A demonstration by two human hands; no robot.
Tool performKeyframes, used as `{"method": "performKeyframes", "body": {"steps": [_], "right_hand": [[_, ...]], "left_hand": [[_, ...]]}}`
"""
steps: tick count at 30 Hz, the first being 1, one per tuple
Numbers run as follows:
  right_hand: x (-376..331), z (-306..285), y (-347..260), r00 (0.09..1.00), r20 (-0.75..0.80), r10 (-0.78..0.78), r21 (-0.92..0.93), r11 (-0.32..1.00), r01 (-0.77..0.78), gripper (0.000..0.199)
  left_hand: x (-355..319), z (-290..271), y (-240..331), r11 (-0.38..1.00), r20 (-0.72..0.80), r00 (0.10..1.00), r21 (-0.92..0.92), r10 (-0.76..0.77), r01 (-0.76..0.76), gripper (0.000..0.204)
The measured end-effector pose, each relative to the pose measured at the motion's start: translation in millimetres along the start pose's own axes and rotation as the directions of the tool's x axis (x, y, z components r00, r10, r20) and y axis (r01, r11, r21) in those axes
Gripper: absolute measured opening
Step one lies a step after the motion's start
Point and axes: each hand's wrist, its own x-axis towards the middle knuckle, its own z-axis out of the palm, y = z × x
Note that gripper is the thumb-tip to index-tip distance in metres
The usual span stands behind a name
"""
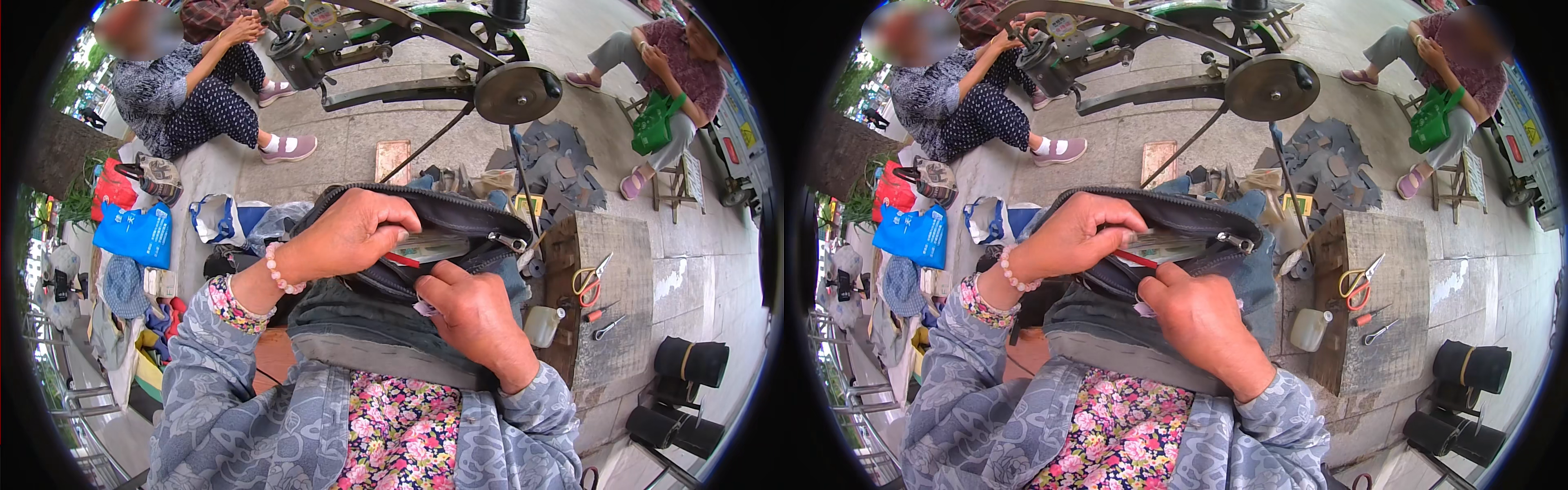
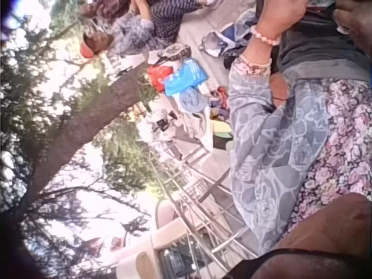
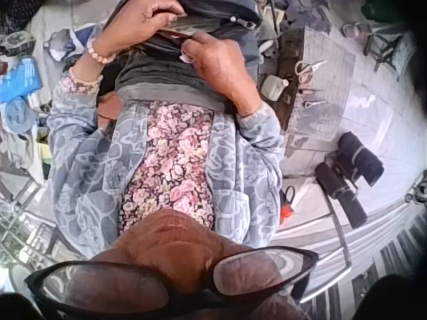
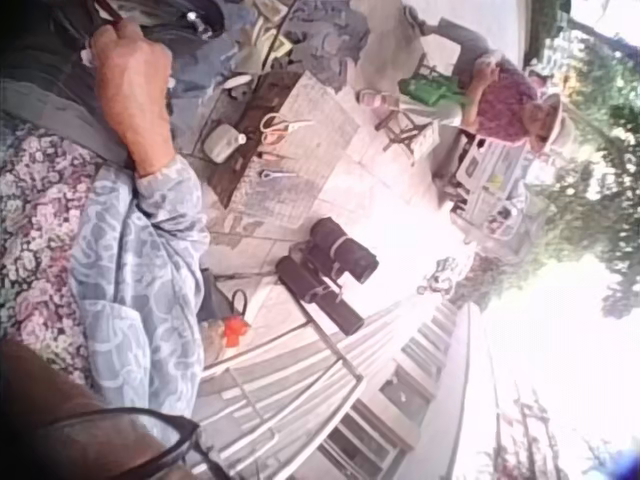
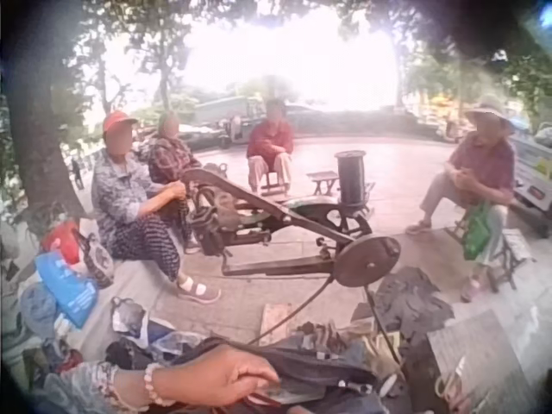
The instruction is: Searching through a bag to find materials for shoe manufacturing.
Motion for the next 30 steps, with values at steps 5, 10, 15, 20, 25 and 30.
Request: {"method": "performKeyframes", "body": {"steps": [5,10,15,20,25,30], "right_hand": [[1.8,-2.5,-2.4,0.995,0.081,0.061,-0.006,0.998,-0.061,0.032],[-13.6,-34.8,8.5,0.977,-0.209,0.045,0.225,0.974,0.003,0.033],[-39.8,-57.0,48.4,0.769,-0.419,0.483,0.576,0.796,-0.186,0.035],[-29.1,-55.7,68.0,0.756,-0.016,0.655,0.742,0.515,-0.43,0.054],[-12.7,-40.7,76.2,0.828,0.125,0.546,0.752,0.493,-0.438,0.048],[-16.9,-38.4,70.9,0.831,0.046,0.554,0.72,0.559,-0.412,0.032]], "left_hand": [[11.0,1.9,-18.4,0.976,-0.09,0.995,0.215,0.049,-0.028,0.023],[6.1,0.3,-10.8,0.919,-0.15,0.959,0.354,0.24,-0.175,0.024],[-13.9,4.9,5.7,0.837,-0.073,0.909,0.425,0.41,-0.344,0.024],[-35.0,14.5,18.6,0.759,0.168,0.872,0.436,0.46,-0.484,0.037],[-51.7,16.2,17.1,0.7,0.04,0.872,0.579,0.488,-0.418,0.029],[-67.4,14.4,24.7,0.556,-0.026,0.851,0.768,0.524,-0.319,0.009]]}}
